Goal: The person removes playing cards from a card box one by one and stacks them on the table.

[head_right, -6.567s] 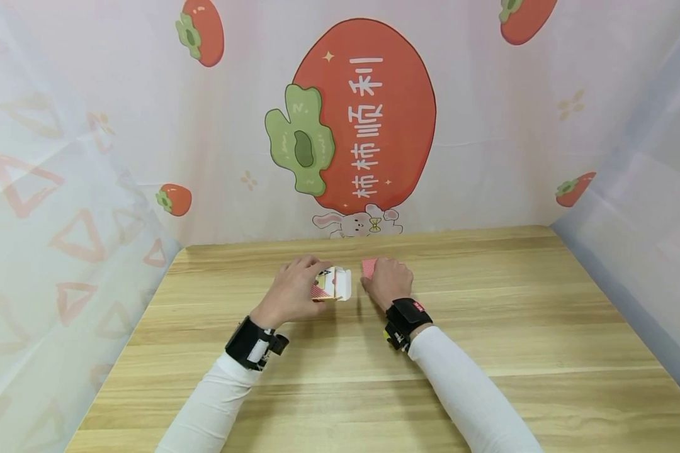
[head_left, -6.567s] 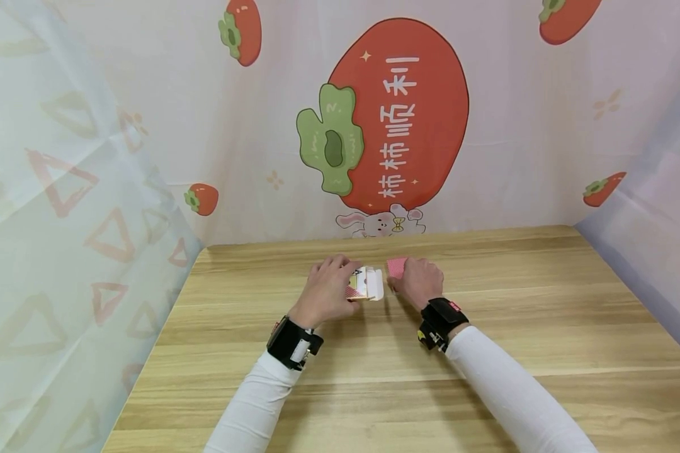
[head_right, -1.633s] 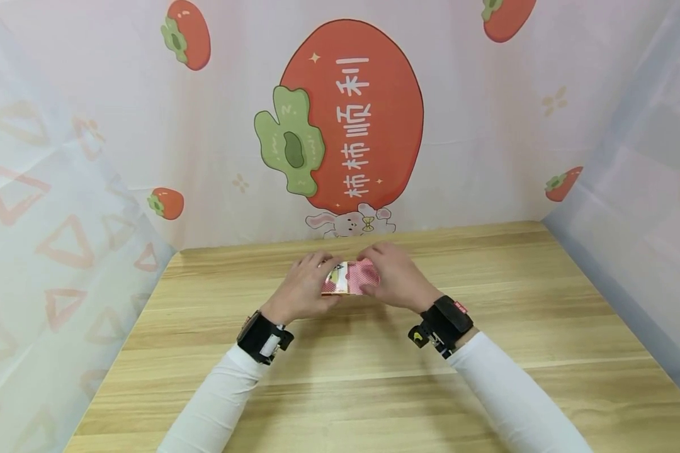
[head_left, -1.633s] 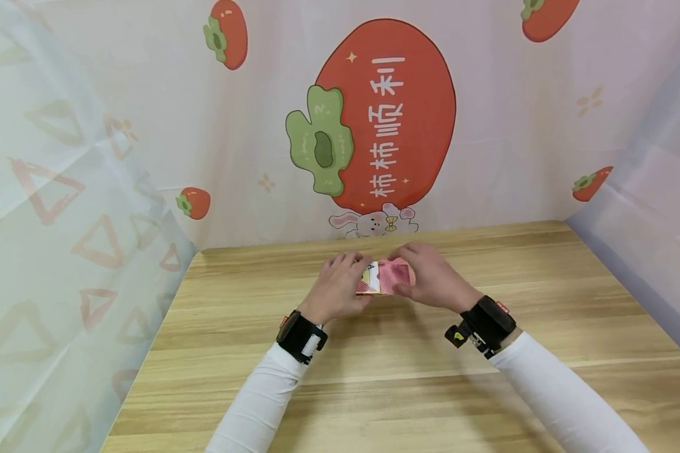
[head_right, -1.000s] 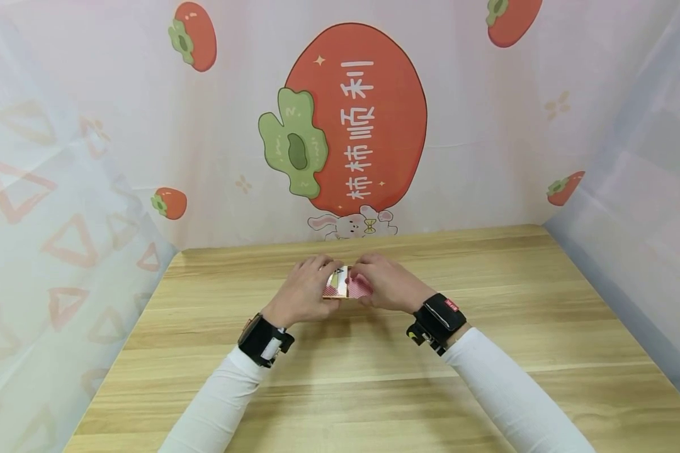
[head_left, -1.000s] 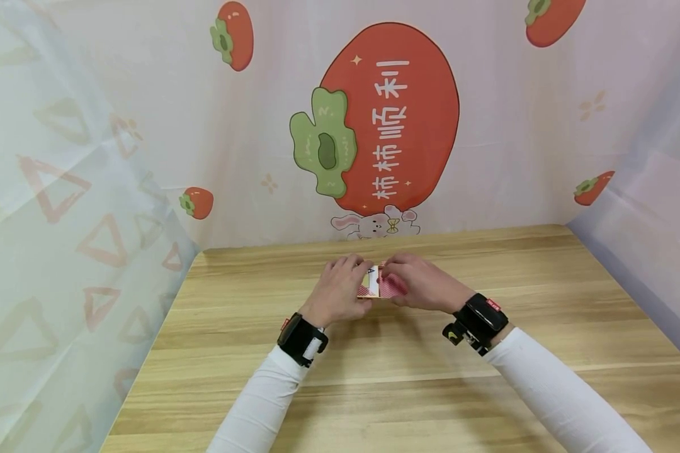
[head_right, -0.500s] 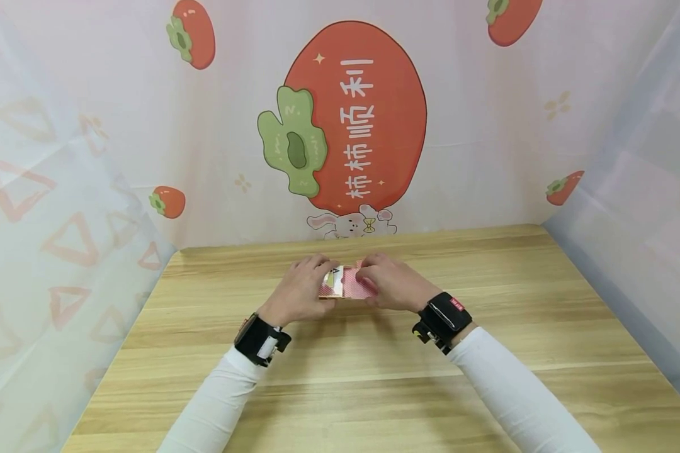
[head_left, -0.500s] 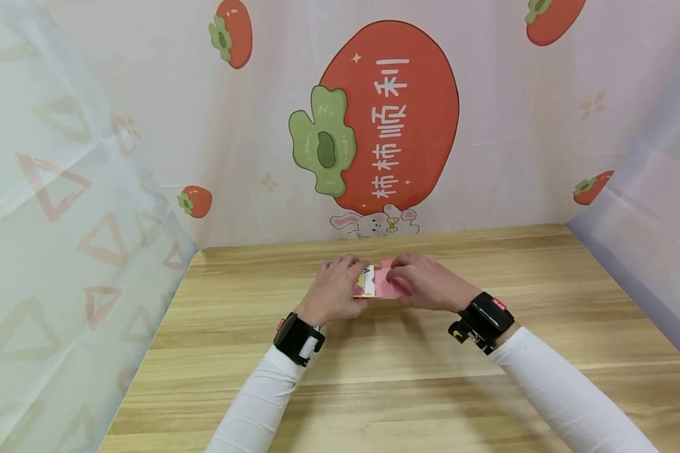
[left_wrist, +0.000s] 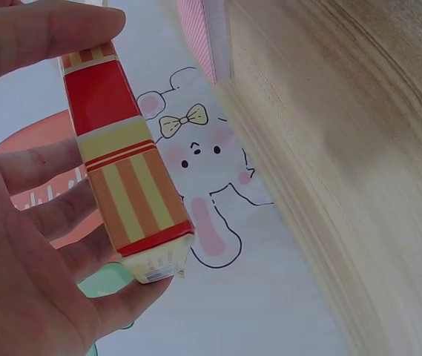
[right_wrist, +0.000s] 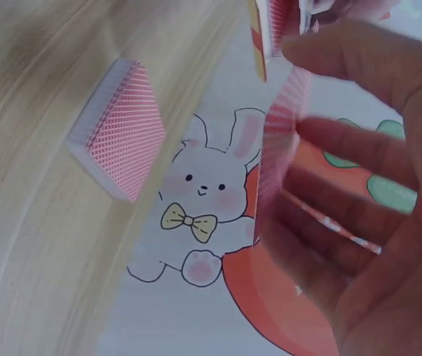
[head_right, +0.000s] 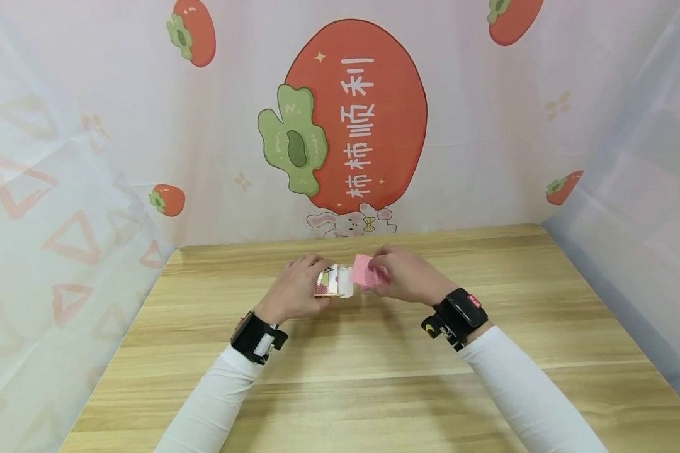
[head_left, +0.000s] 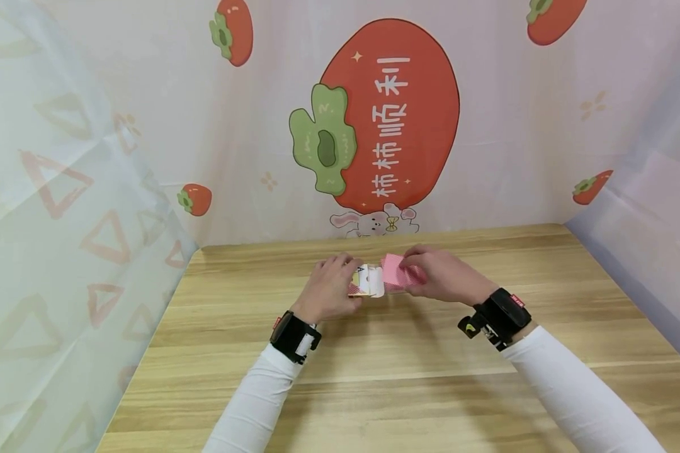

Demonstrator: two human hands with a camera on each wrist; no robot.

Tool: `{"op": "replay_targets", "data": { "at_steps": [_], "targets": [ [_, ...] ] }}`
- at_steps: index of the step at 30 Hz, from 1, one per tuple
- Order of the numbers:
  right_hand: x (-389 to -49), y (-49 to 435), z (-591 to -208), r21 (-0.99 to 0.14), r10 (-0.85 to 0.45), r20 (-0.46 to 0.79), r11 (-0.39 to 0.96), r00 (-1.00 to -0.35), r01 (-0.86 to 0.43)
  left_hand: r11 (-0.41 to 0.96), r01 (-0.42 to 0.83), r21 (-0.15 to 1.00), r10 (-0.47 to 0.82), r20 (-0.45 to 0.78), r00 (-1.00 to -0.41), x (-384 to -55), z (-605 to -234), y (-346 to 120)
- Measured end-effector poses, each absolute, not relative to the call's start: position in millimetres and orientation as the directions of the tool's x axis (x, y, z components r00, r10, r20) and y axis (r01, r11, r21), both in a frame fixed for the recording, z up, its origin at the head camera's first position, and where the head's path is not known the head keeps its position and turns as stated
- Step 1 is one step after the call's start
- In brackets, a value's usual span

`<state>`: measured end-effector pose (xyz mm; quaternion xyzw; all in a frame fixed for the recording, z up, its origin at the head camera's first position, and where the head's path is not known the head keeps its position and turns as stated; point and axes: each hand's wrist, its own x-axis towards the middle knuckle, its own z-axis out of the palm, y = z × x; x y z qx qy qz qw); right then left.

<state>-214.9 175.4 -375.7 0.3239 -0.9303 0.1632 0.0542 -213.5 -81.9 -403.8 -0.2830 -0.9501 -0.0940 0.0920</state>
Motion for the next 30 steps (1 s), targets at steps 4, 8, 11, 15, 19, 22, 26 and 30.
{"op": "replay_targets", "data": {
  "at_steps": [4, 8, 11, 15, 19, 22, 26, 30],
  "targets": [
    [-218, 174, -375, -0.277, -0.5, 0.25, 0.783, -0.829, -0.556, 0.828, 0.546, 0.127, 0.513, 0.222, -0.829, -214, -404, -83],
    [-222, 169, -378, -0.258, -0.415, 0.311, 0.829, -0.855, -0.496, 0.831, 0.541, 0.131, 0.509, 0.214, -0.834, -213, -404, -83],
    [-226, 164, -384, -0.234, -0.352, 0.342, 0.866, -0.871, -0.441, 0.831, 0.54, 0.132, 0.509, 0.209, -0.835, -212, -404, -84],
    [-230, 156, -394, -0.232, -0.263, 0.359, 0.904, -0.896, -0.358, 0.836, 0.532, 0.132, 0.502, 0.207, -0.84, -212, -404, -86],
    [-233, 148, -405, -0.276, -0.172, 0.319, 0.924, -0.932, -0.265, 0.839, 0.528, 0.132, 0.496, 0.211, -0.842, -212, -404, -88],
    [-235, 143, -413, -0.306, -0.108, 0.286, 0.931, -0.952, -0.198, 0.839, 0.528, 0.133, 0.497, 0.211, -0.842, -212, -404, -88],
    [-236, 139, -423, -0.336, -0.05, 0.26, 0.932, -0.964, -0.139, 0.838, 0.527, 0.145, 0.493, 0.213, -0.843, -211, -403, -89],
    [-238, 136, -431, -0.343, -0.03, 0.238, 0.933, -0.971, -0.113, 0.842, 0.52, 0.148, 0.486, 0.213, -0.848, -211, -403, -90]
  ]
}}
